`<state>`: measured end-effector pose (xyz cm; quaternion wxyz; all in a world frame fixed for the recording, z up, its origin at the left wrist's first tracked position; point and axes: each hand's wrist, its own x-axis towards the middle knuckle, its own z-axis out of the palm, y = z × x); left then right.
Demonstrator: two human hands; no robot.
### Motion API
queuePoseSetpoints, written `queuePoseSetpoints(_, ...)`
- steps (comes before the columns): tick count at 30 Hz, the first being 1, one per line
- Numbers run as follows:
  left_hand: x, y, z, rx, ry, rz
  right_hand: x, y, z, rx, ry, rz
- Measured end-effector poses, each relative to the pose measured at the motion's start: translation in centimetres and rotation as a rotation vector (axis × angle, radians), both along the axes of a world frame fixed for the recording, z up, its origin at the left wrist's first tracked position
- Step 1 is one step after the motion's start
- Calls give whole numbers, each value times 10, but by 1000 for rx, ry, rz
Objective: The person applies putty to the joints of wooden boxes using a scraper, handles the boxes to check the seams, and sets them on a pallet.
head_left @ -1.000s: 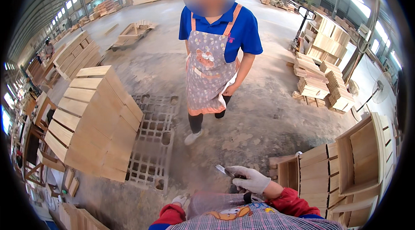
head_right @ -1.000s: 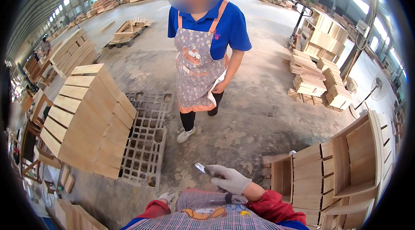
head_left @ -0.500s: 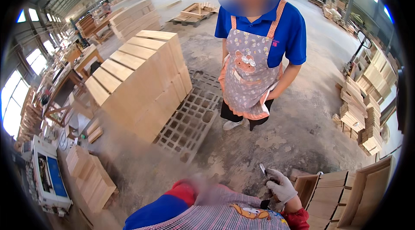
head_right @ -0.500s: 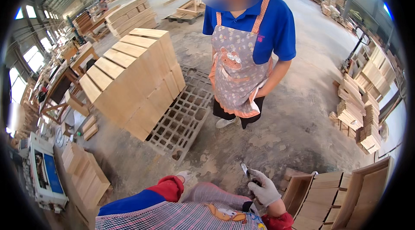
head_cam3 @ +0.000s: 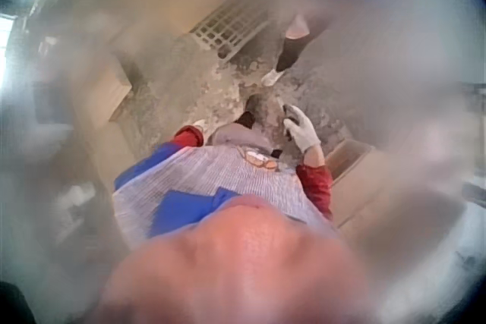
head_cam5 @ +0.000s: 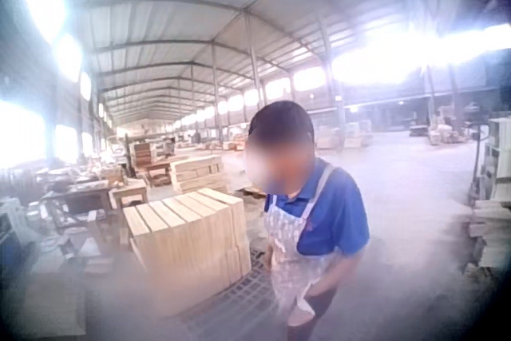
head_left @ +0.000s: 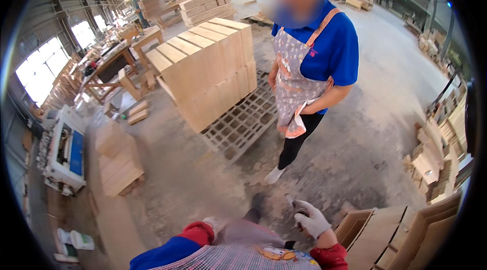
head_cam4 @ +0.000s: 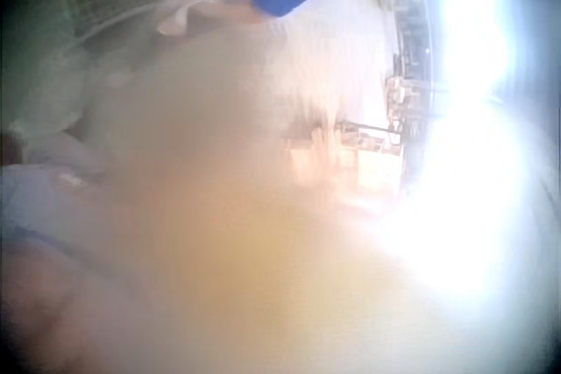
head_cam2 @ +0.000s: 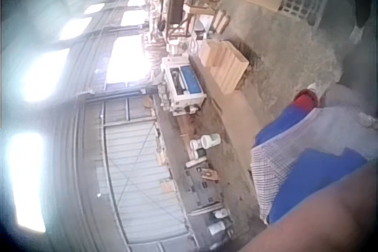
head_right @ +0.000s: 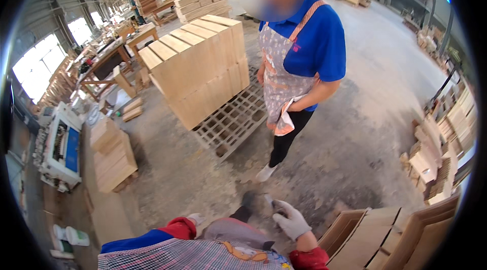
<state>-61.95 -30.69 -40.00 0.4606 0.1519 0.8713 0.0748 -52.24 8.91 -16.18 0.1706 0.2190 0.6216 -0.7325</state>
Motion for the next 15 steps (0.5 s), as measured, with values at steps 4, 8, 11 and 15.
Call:
queuePoseSetpoints(4, 81, -85, -24, 40, 129, -401, 58, -22, -5, -137, -18, -46)
queuePoseSetpoints(8, 97, -85, -35, 124, 187, -386, 108, -26, -25, -36, 44, -90)
queuePoseSetpoints(11, 91, -114, -86, 179, 213, -290, 124, -50, -9, -43, 46, -141)
queuePoseSetpoints(15, 84, -107, -135, 268, 187, -68, 144, -85, -12, -17, 99, -139)
